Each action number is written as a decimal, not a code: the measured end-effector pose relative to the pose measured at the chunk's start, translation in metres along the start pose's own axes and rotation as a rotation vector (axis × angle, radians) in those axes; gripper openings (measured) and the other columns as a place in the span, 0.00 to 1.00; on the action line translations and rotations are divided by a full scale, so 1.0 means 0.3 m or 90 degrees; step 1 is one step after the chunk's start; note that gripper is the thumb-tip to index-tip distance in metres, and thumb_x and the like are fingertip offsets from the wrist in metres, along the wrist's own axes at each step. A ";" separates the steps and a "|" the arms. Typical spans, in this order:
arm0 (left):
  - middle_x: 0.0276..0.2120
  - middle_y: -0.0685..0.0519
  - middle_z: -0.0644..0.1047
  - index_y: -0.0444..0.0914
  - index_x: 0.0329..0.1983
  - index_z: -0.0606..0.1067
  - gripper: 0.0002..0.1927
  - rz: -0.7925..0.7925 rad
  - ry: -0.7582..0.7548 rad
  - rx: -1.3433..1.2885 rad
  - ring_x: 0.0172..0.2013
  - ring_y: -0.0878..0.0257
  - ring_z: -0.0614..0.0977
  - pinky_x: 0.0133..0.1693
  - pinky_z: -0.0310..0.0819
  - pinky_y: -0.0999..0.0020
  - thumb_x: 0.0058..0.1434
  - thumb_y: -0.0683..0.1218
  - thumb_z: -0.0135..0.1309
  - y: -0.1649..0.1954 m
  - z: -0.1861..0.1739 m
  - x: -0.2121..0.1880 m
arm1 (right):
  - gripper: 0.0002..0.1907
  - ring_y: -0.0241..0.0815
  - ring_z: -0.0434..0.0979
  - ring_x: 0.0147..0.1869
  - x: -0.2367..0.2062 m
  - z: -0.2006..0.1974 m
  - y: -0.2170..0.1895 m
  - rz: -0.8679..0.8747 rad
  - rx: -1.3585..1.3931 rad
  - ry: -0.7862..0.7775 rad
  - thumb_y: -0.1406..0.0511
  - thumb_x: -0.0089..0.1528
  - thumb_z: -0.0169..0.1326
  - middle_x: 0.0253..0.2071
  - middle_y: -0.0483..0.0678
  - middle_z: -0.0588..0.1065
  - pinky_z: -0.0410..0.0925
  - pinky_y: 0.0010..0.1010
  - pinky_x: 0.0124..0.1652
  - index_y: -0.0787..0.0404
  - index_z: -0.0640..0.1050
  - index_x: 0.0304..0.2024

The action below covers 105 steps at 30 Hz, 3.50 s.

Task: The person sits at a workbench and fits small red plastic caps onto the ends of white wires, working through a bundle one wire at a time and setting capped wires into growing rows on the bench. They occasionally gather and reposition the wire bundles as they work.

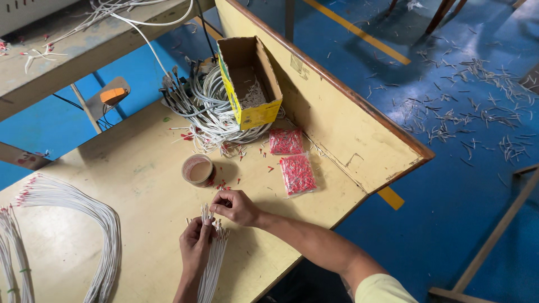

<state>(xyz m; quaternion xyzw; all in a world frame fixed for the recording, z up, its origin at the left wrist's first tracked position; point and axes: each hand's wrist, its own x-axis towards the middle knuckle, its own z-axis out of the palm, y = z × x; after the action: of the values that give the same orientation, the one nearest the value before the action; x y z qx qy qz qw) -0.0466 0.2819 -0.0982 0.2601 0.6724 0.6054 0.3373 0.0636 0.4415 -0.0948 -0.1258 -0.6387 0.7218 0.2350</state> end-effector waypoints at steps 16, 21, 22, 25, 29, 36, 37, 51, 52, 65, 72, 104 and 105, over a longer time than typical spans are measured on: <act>0.23 0.55 0.75 0.31 0.42 0.78 0.12 0.017 -0.012 0.016 0.25 0.71 0.73 0.28 0.65 0.74 0.70 0.46 0.51 -0.049 -0.015 0.006 | 0.07 0.25 0.68 0.35 -0.003 -0.001 -0.001 -0.010 -0.036 -0.008 0.65 0.67 0.58 0.33 0.39 0.75 0.64 0.22 0.35 0.64 0.80 0.40; 0.24 0.54 0.76 0.30 0.42 0.77 0.12 0.033 -0.014 0.017 0.26 0.70 0.75 0.30 0.68 0.74 0.70 0.46 0.51 -0.082 -0.011 0.017 | 0.07 0.29 0.75 0.44 -0.004 -0.002 0.025 -0.059 -0.074 -0.008 0.65 0.69 0.57 0.38 0.43 0.78 0.71 0.24 0.45 0.65 0.79 0.42; 0.25 0.54 0.76 0.30 0.42 0.77 0.13 0.032 -0.010 0.021 0.26 0.70 0.74 0.30 0.67 0.74 0.71 0.46 0.51 -0.083 -0.011 0.013 | 0.07 0.30 0.76 0.45 -0.005 -0.003 0.031 -0.057 -0.070 -0.011 0.65 0.69 0.57 0.39 0.44 0.78 0.71 0.25 0.46 0.65 0.79 0.43; 0.23 0.53 0.76 0.29 0.41 0.77 0.14 0.024 -0.002 0.071 0.25 0.70 0.73 0.29 0.66 0.73 0.71 0.46 0.51 -0.072 -0.011 0.003 | 0.07 0.30 0.76 0.45 -0.008 -0.006 0.045 -0.024 -0.052 -0.017 0.66 0.69 0.57 0.40 0.45 0.79 0.71 0.25 0.47 0.66 0.79 0.44; 0.23 0.54 0.76 0.30 0.42 0.77 0.14 0.036 -0.009 0.052 0.25 0.71 0.73 0.29 0.67 0.74 0.71 0.47 0.51 -0.042 -0.003 -0.008 | 0.07 0.30 0.76 0.46 -0.008 -0.010 0.053 -0.020 -0.044 -0.022 0.66 0.69 0.56 0.41 0.45 0.79 0.71 0.25 0.48 0.66 0.78 0.44; 0.23 0.52 0.76 0.29 0.42 0.77 0.14 0.020 -0.004 0.065 0.25 0.70 0.74 0.30 0.67 0.73 0.70 0.47 0.52 -0.017 0.007 -0.011 | 0.08 0.29 0.76 0.46 -0.009 -0.016 0.049 -0.020 -0.039 -0.017 0.66 0.69 0.56 0.41 0.44 0.78 0.71 0.25 0.47 0.66 0.78 0.45; 0.23 0.52 0.76 0.29 0.42 0.77 0.14 0.021 -0.004 0.064 0.26 0.70 0.74 0.30 0.67 0.73 0.70 0.47 0.52 -0.018 0.007 -0.010 | 0.08 0.29 0.76 0.46 -0.009 -0.017 0.048 -0.020 -0.037 -0.017 0.66 0.69 0.56 0.41 0.44 0.78 0.71 0.25 0.47 0.66 0.78 0.44; 0.23 0.52 0.77 0.29 0.39 0.76 0.13 0.043 -0.018 0.042 0.25 0.70 0.75 0.28 0.68 0.74 0.71 0.45 0.52 -0.101 -0.016 0.014 | 0.08 0.28 0.74 0.44 -0.014 -0.013 0.024 -0.026 -0.064 -0.019 0.64 0.69 0.57 0.40 0.43 0.79 0.70 0.24 0.45 0.65 0.79 0.43; 0.23 0.52 0.77 0.29 0.40 0.76 0.13 0.039 -0.016 0.043 0.25 0.70 0.75 0.28 0.68 0.73 0.70 0.45 0.52 -0.104 -0.016 0.012 | 0.08 0.28 0.74 0.44 -0.014 -0.013 0.024 -0.024 -0.059 -0.021 0.64 0.69 0.57 0.40 0.43 0.79 0.70 0.24 0.45 0.65 0.79 0.43; 0.23 0.52 0.77 0.28 0.42 0.77 0.13 0.033 0.003 0.058 0.26 0.70 0.76 0.30 0.71 0.74 0.70 0.46 0.53 -0.082 -0.004 0.005 | 0.09 0.25 0.65 0.36 -0.019 -0.011 0.025 -0.018 -0.069 -0.017 0.63 0.68 0.59 0.35 0.38 0.75 0.63 0.22 0.36 0.63 0.79 0.42; 0.23 0.56 0.75 0.30 0.40 0.78 0.14 0.035 -0.006 0.057 0.25 0.72 0.73 0.28 0.67 0.75 0.70 0.47 0.52 -0.022 -0.002 -0.004 | 0.08 0.25 0.70 0.37 -0.003 -0.010 -0.003 -0.034 -0.071 -0.017 0.64 0.69 0.58 0.34 0.39 0.76 0.65 0.21 0.37 0.64 0.80 0.40; 0.18 0.56 0.71 0.31 0.39 0.80 0.14 0.097 -0.002 0.131 0.22 0.70 0.70 0.25 0.64 0.71 0.68 0.48 0.53 0.017 0.016 -0.020 | 0.06 0.25 0.64 0.32 0.003 -0.004 0.022 0.021 0.077 -0.028 0.64 0.70 0.55 0.30 0.36 0.69 0.60 0.21 0.32 0.60 0.76 0.40; 0.18 0.55 0.72 0.31 0.39 0.80 0.14 0.087 -0.002 0.143 0.22 0.70 0.70 0.25 0.64 0.71 0.69 0.48 0.53 0.015 0.018 -0.018 | 0.07 0.25 0.64 0.32 0.000 -0.005 0.022 0.020 0.075 -0.028 0.64 0.71 0.55 0.30 0.37 0.69 0.60 0.21 0.32 0.61 0.75 0.40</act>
<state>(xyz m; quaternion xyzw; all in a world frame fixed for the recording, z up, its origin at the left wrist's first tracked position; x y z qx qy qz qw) -0.0392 0.2819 -0.0933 0.3425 0.7162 0.5474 0.2650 0.0632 0.4423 -0.1016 -0.1056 -0.5979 0.7646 0.2162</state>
